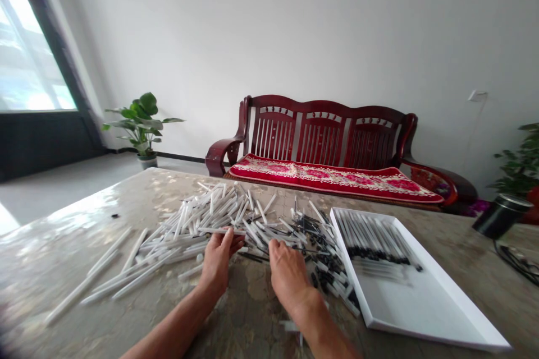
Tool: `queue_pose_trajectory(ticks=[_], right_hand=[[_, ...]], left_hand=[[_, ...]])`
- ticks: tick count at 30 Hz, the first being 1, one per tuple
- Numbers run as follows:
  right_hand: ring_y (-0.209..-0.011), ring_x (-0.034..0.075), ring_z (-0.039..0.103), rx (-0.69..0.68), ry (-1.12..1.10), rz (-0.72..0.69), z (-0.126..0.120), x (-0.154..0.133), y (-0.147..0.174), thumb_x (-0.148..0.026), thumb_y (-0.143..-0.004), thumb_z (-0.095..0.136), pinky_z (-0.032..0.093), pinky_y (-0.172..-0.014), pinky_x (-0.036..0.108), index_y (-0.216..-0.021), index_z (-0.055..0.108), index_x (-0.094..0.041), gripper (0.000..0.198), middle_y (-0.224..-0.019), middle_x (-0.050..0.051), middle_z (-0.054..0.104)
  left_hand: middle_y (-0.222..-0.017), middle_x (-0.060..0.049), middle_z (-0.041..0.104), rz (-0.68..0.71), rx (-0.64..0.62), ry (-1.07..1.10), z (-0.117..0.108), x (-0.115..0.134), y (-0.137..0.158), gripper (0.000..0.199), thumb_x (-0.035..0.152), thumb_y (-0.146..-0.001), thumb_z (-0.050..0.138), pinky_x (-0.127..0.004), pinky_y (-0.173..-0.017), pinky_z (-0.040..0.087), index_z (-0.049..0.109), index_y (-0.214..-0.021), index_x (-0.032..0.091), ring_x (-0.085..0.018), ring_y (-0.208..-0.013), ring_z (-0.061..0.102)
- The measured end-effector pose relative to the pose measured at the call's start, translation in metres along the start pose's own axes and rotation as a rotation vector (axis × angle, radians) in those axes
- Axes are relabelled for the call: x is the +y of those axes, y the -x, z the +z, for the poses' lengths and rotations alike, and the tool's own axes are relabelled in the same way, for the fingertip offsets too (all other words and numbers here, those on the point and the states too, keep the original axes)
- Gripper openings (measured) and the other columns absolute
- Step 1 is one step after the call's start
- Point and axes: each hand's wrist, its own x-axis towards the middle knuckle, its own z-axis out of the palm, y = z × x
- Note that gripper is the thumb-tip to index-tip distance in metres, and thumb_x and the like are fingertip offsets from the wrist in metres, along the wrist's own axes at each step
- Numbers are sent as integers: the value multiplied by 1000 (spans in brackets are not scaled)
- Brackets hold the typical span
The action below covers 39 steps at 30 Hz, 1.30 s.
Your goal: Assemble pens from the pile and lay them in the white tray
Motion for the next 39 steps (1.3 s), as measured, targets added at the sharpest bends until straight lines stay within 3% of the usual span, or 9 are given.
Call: queue_pose_trajectory(ticks=[3,6,9,12,17,22,27,34,39], right_hand=[[-91,21,69,112,-286,30,5,14,-8,-2,-86,43,49,-75,28,-96,62,-18,26,-99,10,71],[-77,21,70,175,-850,130,13,18,-16,-21,-86,49,52,-62,27,-90,59,-20,10,-87,6,72],[-71,22,69,255,-1318,205,20,14,-19,-45,-82,58,52,-52,29,-89,57,-20,26,-84,6,72],[-77,24,70,380,-1500,225,20,9,-19,-55,-74,67,56,-59,32,-87,58,-20,39,-89,7,73],[-80,25,70,418,-1533,217,22,5,-17,-56,-75,67,58,-66,36,-89,58,-21,39,-92,8,74],[-84,25,70,371,-1493,176,30,3,-18,-55,-77,65,57,-70,35,-88,59,-21,36,-91,8,74],[-90,24,69,405,-1490,154,34,0,-16,-48,-77,67,55,-80,36,-87,63,-20,30,-95,8,74],[-79,22,68,368,-1451,132,37,-4,-14,-47,-75,68,56,-74,35,-88,65,-20,30,-92,7,74],[-74,19,67,218,-1304,140,15,14,-17,-29,-73,64,51,-58,25,-103,64,-20,31,-95,4,73]], left_hand=[[-74,-2,70,-93,20,110,4,5,3,4,17,-89,60,-24,-63,58,56,-89,17,-16,-70,73],[-72,-6,71,-221,-4,190,9,6,9,9,9,-91,55,-24,-63,60,55,-83,15,-16,-68,74],[-72,-10,73,-356,-36,231,12,5,15,13,6,-90,56,-22,-62,61,56,-79,13,-16,-65,74],[-72,-12,73,-433,-56,265,13,4,18,14,4,-89,56,-21,-60,61,58,-77,11,-16,-63,73],[-72,-11,73,-464,-85,308,13,2,19,13,3,-87,57,-23,-62,62,60,-77,10,-17,-64,74],[-74,-11,74,-495,-135,324,13,1,25,13,3,-87,58,-23,-64,63,61,-76,9,-17,-65,74],[-74,-10,73,-545,-102,332,14,1,27,15,2,-89,55,-20,-65,62,61,-77,9,-15,-66,74],[-75,-9,73,-580,-185,317,14,-3,30,8,5,-88,58,-20,-64,62,63,-84,9,-14,-63,73],[-76,-8,74,-621,-71,436,15,5,27,13,3,-90,53,-19,-63,62,64,-87,10,-14,-66,74]])
